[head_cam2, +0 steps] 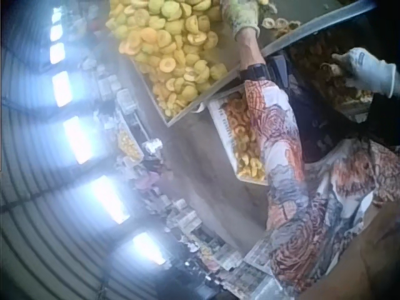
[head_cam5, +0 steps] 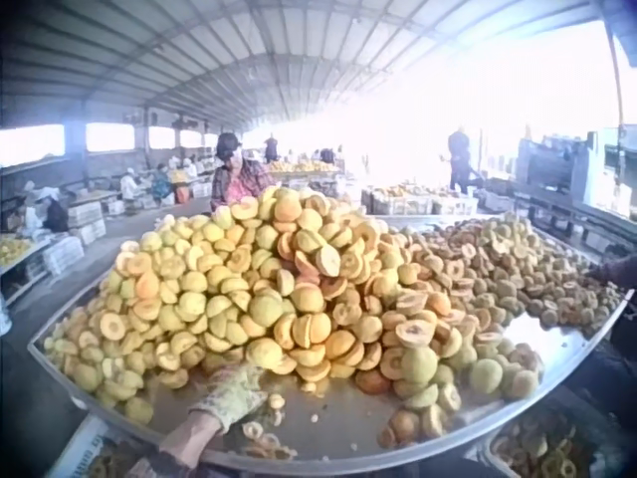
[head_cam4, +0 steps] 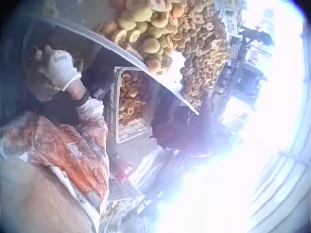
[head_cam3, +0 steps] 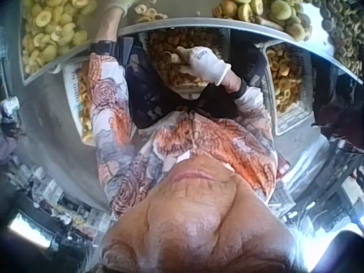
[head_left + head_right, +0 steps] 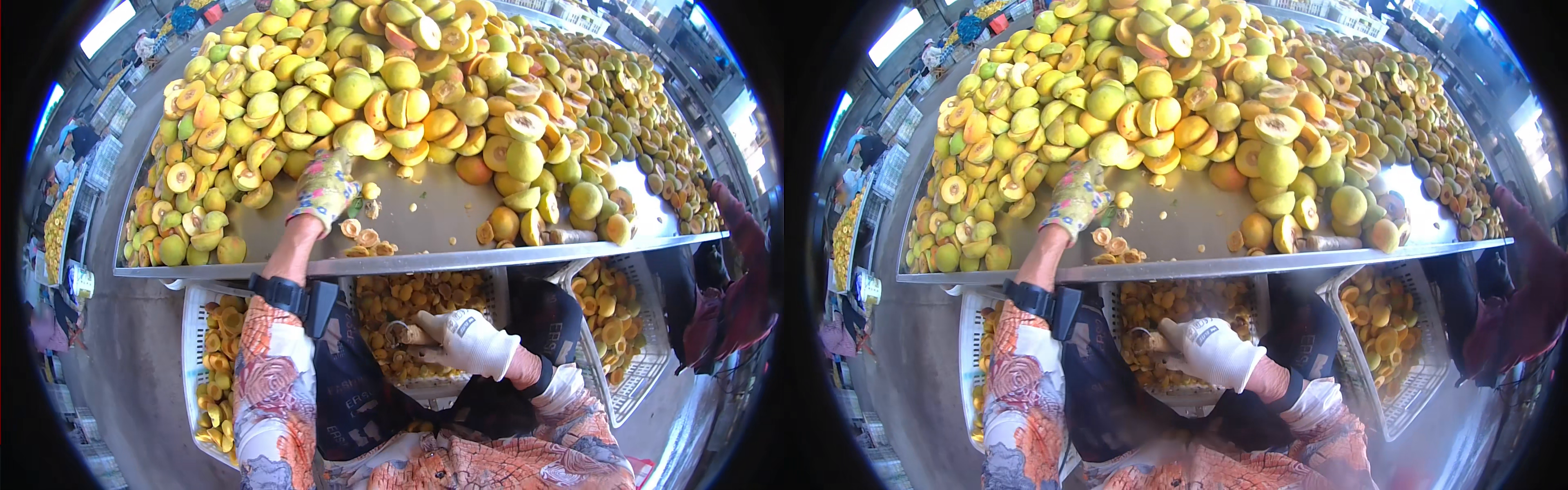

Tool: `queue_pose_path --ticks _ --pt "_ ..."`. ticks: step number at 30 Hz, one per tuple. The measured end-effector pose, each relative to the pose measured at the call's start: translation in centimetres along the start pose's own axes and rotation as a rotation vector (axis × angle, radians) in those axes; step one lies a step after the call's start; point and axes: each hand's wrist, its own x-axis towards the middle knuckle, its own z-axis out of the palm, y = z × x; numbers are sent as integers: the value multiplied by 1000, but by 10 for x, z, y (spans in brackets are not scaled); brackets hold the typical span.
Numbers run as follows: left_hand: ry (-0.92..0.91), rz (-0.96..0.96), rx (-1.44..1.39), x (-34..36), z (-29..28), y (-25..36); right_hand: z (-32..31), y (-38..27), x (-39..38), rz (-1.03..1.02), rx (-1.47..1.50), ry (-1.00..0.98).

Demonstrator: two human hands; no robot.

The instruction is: Using a hand coring tool to remove pits/cores from halved fruit at a processing table.

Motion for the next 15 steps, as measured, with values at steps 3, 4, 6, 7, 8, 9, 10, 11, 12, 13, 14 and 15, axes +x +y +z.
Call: queue_pose_path --ticks 3,4,6,7,8,9,10,11,12,13,14,15 --pt "-87 -219 -660 -27 -24 -6 -5 0 -8 8 208 62" --pt "-22 -193 -958 -39 -29 -23 -2 1 -9 -42 234 107" --pt "-16 -169 -1401 -58 -37 3 -1 10 -15 -64 288 185" --pt "26 -151 -1821 -75 -50 15 1 10 -14 -93 346 205" --pt "25 -160 -1819 -86 -53 25 -1 10 -13 -71 423 190" --pt "19 -207 -1886 -96 -53 34 -5 7 -12 -44 478 194" --pt "4 -252 -1959 -101 -47 46 -8 6 -13 -8 530 205" --pt "50 -198 -1898 -111 -46 56 -6 0 -11 -36 647 269" --pt "76 -191 -1919 -120 -49 67 -12 -8 -10 -37 699 238" --pt "62 -196 -1925 -124 -44 78 -14 -10 -10 -51 706 262" --pt "44 -200 -1932 -127 -39 88 -16 -10 -12 -61 714 287" --pt "24 -211 -1942 -129 -33 97 -21 -13 -15 -40 718 292"
